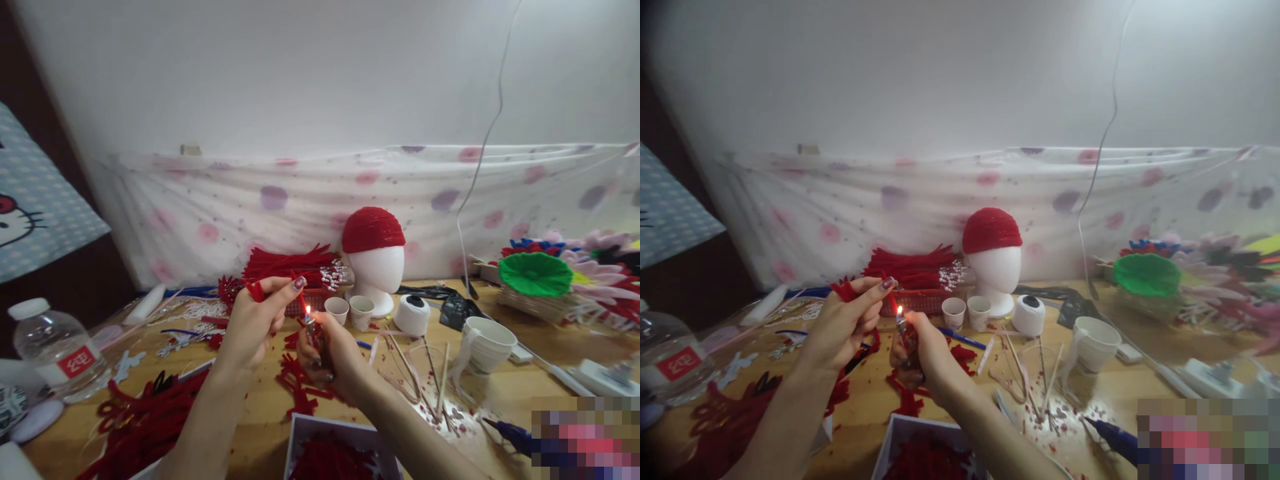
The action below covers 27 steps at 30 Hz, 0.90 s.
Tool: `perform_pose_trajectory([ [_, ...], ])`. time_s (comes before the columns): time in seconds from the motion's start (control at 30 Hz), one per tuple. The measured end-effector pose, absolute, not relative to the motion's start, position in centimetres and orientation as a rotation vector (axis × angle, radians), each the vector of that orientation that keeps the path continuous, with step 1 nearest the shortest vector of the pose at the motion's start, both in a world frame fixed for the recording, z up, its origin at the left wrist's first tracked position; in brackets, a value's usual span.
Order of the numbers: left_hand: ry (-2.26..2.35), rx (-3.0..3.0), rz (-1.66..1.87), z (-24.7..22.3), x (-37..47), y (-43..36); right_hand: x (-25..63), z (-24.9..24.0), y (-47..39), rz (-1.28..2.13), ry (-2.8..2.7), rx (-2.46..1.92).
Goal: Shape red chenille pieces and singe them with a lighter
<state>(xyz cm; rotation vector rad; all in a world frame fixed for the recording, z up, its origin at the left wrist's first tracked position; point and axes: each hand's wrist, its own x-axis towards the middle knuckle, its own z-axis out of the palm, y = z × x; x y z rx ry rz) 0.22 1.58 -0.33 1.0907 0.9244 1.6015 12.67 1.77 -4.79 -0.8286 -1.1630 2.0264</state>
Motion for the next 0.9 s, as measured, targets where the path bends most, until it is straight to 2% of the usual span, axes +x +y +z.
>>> perform_pose_trajectory([
  [0.43, 0.992, 1.161, 1.516, -0.2, -0.2, 1.5, 16.7, -2.6, 3.7, 1.764, -0.98, -0.612],
  [0.63, 1.053, 1.725, 0.538, -1.4, -1.3, 1.8, 18.5, -1.6, 3.8, 1.62, -0.98, -0.521],
  [0.9, 0.987, 1.574, 0.701, -1.1, -0.3, 1.5, 17.0, -2.2, 2.9, 1.369, -1.494, -0.78],
])
